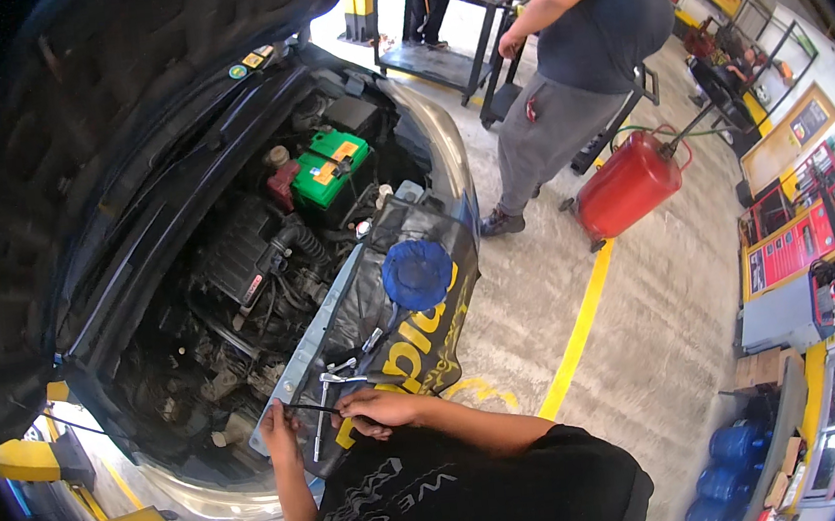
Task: The person works on a car engine by unfastening parts with a ratchet wrench and by hand, then handles and compares rods and fasteners before attaching components back into the engine compartment.
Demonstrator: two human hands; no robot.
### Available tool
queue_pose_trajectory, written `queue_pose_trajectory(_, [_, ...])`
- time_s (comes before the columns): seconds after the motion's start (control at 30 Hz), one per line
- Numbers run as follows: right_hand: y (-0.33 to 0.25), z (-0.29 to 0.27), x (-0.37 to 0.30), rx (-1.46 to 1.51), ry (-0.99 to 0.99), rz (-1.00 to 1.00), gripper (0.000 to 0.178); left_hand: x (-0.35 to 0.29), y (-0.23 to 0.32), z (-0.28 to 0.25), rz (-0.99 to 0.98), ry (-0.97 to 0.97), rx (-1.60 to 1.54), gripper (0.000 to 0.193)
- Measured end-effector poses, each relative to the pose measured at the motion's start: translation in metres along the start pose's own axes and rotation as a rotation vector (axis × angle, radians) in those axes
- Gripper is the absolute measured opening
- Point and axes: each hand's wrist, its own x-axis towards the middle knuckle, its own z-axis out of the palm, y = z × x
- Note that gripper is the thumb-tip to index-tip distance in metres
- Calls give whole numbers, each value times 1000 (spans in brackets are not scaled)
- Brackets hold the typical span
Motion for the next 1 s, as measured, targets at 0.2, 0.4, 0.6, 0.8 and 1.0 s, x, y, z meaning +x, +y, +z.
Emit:
queue_pose_trajectory(0.2, [21, 14, 4, 30, 40, 22, 31, 20, 16, 8, -80, -2, -282, 25])
queue_pose_trajectory(0.4, [24, 14, 7, 87, 133, 40, 29, 19, 51, 24, -131, -152, -549, 27])
queue_pose_trajectory(0.6, [30, 13, 14, 103, 127, 41, 28, 8, 70, 37, -342, -289, -858, 23])
queue_pose_trajectory(0.8, [23, 15, 17, 10, 125, 92, 34, 5, 69, 30, -385, -567, -1209, 29])
queue_pose_trajectory(1.0, [30, 13, 26, -45, 66, 66, 34, 16, 63, 18, -321, -525, -1074, 36])
